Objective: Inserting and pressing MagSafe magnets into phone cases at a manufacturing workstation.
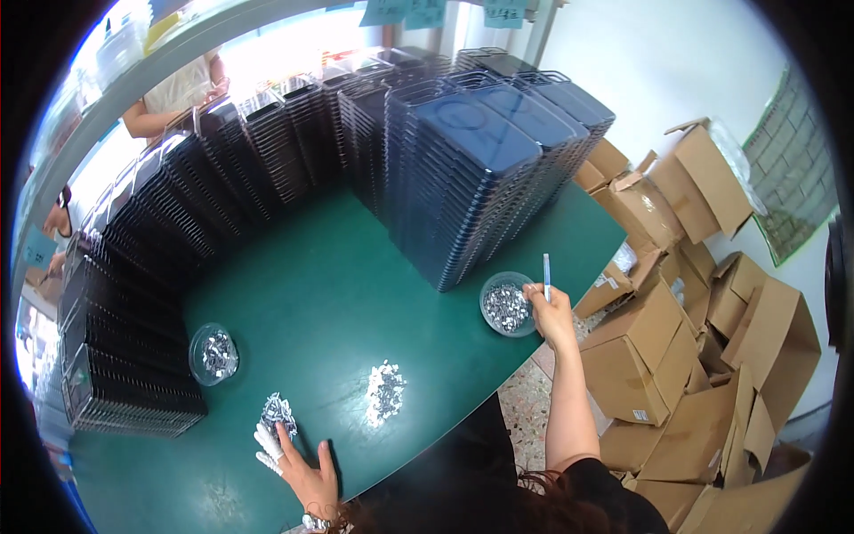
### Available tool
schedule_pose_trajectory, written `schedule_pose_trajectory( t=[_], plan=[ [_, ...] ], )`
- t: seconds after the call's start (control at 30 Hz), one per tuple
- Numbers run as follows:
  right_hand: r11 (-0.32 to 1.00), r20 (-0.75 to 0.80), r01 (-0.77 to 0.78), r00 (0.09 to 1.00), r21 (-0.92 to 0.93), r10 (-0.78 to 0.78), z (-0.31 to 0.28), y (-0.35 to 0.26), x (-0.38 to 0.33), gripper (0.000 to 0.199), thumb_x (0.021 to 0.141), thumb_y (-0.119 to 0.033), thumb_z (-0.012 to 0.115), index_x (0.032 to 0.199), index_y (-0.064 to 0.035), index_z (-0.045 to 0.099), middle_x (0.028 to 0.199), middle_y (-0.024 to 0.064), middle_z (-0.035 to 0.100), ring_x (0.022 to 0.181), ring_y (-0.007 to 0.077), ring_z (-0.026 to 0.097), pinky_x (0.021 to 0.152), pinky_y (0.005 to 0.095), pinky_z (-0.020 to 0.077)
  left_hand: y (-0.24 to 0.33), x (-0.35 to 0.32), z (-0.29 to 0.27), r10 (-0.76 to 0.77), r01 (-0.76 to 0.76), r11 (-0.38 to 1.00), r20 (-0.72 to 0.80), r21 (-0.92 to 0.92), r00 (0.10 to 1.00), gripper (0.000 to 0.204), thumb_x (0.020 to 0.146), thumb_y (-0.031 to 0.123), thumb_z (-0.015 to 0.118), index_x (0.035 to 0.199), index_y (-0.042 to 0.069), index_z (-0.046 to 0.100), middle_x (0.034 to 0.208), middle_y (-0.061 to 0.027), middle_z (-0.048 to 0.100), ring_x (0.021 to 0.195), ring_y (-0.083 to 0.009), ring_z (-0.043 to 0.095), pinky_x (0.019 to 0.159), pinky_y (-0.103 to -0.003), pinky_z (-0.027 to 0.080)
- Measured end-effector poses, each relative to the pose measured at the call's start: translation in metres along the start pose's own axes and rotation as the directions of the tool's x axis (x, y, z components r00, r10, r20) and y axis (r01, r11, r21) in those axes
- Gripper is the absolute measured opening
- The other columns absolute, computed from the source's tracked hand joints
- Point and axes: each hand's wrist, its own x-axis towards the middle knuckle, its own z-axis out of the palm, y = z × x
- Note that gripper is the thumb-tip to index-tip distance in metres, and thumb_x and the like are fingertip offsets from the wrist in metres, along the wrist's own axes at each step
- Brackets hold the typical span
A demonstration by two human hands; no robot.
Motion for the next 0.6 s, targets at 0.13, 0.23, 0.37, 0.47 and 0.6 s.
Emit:
schedule_pose_trajectory(
  t=[0.13, 0.23, 0.37, 0.47, 0.6],
  plan=[
    [0.996, 0.029, -0.078, 0.996, -0.044, 0.079, -0.008, -0.009, 0.006, 0.023, 0.101, -0.019, 0.062, 0.101, 0.0010, 0.073, 0.070, 0.0005, 0.062, 0.048, 0.0057, 0.045, 0.045, 0.0252, 0.0316, -0.008, -0.004, -0.001, -0.050, 0.049, 0.998, -0.013, -0.049, 0.999, 0.085, 0.090, 0.017, 0.072, 0.160, -0.001, 0.028, 0.162, -0.0354, 0.025, 0.154, -0.0497, 0.017, 0.125, -0.058, 0.006],
    [0.951, -0.137, 0.199, 0.962, -0.235, -0.235, -0.029, 0.037, 0.030, 0.027, 0.101, -0.023, 0.064, 0.112, 0.0003, 0.074, 0.080, 0.0049, 0.068, 0.047, 0.0065, 0.045, 0.044, 0.0272, 0.0338, -0.001, -0.001, -0.001, -0.038, 0.037, 0.995, -0.003, -0.088, 0.999, 0.084, 0.091, 0.016, 0.072, 0.160, -0.001, 0.028, 0.161, -0.0354, 0.027, 0.153, -0.0502, 0.020, 0.125, -0.056, 0.010],
    [0.974, -0.275, 0.184, 0.951, 0.128, -0.144, -0.012, -0.014, -0.016, 0.040, 0.107, -0.026, 0.058, 0.133, 0.0033, 0.064, 0.108, 0.0189, 0.071, 0.057, 0.0067, 0.053, 0.040, 0.0224, 0.0373, -0.009, -0.010, -0.005, 0.027, -0.031, 0.998, -0.068, -0.057, 0.997, 0.082, 0.091, 0.014, 0.072, 0.159, -0.002, 0.030, 0.161, -0.0351, 0.028, 0.152, -0.0508, 0.023, 0.125, -0.056, 0.015],
    [0.847, -0.046, 0.129, 0.991, 0.515, -0.123, -0.007, -0.047, -0.053, 0.042, 0.109, -0.021, 0.052, 0.138, 0.0083, 0.056, 0.115, 0.0209, 0.068, 0.060, 0.0077, 0.055, 0.037, 0.0199, 0.0405, -0.010, -0.014, 0.003, 0.095, -0.113, 0.984, -0.131, -0.139, 0.987, 0.075, 0.092, 0.006, 0.068, 0.158, -0.004, 0.032, 0.161, -0.0327, 0.030, 0.153, -0.0468, 0.025, 0.125, -0.051, 0.018],
    [0.737, 0.051, 0.071, 0.988, 0.672, -0.142, 0.014, -0.069, -0.067, 0.042, 0.109, -0.018, 0.049, 0.138, 0.0119, 0.052, 0.124, 0.0256, 0.064, 0.072, 0.0146, 0.064, 0.043, 0.0266, 0.0563, 0.011, -0.007, 0.004, 0.145, -0.179, 0.941, -0.136, -0.288, 0.980, 0.068, 0.095, 0.002, 0.064, 0.156, -0.006, 0.035, 0.160, -0.0298, 0.034, 0.152, -0.0428, 0.030, 0.124, -0.048, 0.022]
  ],
)
